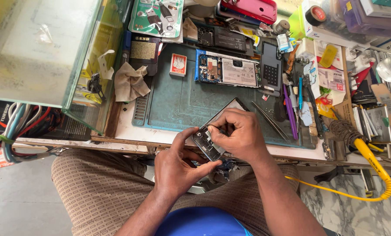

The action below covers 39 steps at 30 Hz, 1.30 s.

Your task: The person disassembles a smartphone, removes the back cover, and uses tweezers to pry and separate internal components. They handle the phone casing and internal parts, then reposition the device on the workbench.

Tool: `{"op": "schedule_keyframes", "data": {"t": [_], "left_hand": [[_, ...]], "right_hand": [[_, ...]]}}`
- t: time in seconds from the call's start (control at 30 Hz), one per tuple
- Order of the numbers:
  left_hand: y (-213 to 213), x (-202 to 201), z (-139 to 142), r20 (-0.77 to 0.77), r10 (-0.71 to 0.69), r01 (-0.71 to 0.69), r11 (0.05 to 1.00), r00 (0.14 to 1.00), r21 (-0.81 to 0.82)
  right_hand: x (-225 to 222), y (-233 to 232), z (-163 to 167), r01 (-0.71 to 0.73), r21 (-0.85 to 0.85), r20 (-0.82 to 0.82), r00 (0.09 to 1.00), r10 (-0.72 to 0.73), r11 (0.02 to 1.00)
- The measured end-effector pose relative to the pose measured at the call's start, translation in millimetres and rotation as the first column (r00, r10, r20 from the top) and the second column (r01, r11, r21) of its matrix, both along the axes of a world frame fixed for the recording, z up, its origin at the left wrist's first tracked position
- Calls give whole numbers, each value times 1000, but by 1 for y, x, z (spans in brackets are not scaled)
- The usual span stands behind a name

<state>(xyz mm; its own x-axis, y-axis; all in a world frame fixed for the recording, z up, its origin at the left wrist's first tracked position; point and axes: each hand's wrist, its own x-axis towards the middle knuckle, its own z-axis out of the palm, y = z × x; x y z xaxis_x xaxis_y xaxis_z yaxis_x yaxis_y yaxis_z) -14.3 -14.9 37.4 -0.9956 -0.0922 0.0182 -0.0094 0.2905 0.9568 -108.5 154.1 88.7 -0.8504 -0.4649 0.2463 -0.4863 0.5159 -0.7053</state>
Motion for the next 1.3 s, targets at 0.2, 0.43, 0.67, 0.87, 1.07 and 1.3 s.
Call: {"op": "schedule_keyframes", "data": {"t": [0.2,0.43,0.67,0.87,1.07,1.3], "left_hand": [[-1,1,-3,-25,-6,6,1000,1000,16],[1,1,-6,-49,6,-7,1000,999,-13],[0,2,-5,-73,15,-18,999,997,-37],[2,1,-6,-63,10,-11,1000,998,-24],[1,0,-7,-51,5,-6,1000,999,-18],[1,0,-11,-43,11,-12,1000,999,-4]], "right_hand": [[1,-4,1,0,42,-16,1000,0,999],[2,-6,-5,76,36,-30,997,-75,996],[1,-2,-5,63,-37,39,997,-61,997],[2,-1,-3,26,39,-6,1000,-26,999],[2,-4,-3,25,55,-16,1000,-25,998],[2,-7,-3,54,79,1,999,-54,995]]}}
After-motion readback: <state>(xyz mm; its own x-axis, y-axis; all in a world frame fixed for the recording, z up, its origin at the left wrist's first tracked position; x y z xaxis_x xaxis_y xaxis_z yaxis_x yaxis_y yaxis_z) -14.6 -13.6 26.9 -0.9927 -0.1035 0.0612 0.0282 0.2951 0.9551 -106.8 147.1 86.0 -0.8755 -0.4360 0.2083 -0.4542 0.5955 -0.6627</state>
